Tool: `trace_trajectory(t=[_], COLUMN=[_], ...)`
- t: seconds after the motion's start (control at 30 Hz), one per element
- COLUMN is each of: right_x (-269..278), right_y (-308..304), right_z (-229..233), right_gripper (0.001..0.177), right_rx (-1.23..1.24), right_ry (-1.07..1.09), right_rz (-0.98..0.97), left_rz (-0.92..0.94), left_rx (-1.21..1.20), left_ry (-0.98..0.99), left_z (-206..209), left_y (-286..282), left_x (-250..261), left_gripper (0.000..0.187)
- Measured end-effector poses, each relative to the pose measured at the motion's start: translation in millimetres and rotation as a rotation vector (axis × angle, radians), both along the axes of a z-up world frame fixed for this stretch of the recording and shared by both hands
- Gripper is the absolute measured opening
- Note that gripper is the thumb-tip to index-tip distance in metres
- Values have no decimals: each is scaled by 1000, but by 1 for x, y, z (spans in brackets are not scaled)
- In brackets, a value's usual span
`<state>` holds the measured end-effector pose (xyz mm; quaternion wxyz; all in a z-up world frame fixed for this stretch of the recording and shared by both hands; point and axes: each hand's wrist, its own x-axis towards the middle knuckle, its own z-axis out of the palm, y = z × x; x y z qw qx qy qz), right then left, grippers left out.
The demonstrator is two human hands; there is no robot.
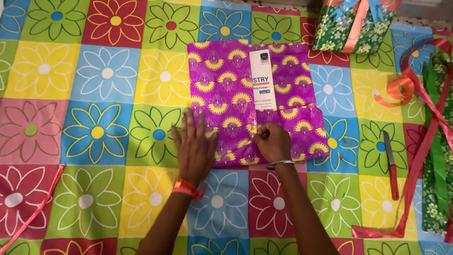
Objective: The person wraps a chemistry textbook with purple patterned wrapping paper on a colorful floral tablecloth. They fold the paper edges, crease the folds, and secure them with clear tape, completing the wrap around the book.
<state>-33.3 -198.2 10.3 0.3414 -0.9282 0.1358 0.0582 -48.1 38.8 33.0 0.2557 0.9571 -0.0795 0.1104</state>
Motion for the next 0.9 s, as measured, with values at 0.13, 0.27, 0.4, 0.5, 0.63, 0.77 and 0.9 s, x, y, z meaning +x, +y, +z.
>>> trace_trajectory(t=[0.13,0.27,0.4,0.5,0.63,0.77,0.9], right_x=[0,1,-1,-1,-3,-2,-2], right_y=[0,-1,-1,0,0,-1,0], right_z=[3,5,6,6,7,7,8], right_gripper=[16,16,17,18,19,18,19], right_rx=[26,30,47,45,64,63,55], right_ry=[31,29,8,-9,-1,5,-12], right_rz=[-21,-21,-21,-24,-44,-39,-17], left_rz=[-10,-30,-53,-51,-42,-51,-48], left_rx=[-9,44,88,119,135,203,241], left_ry=[47,71,56,48,43,36,54], left_z=[-2,2,4,1,-7,-14,-17], left_y=[10,10,9,5,-1,-4,-6], left_x=[-33,-41,-30,-8,29,67,95], left_gripper=[62,64,69,77,90,100,100])
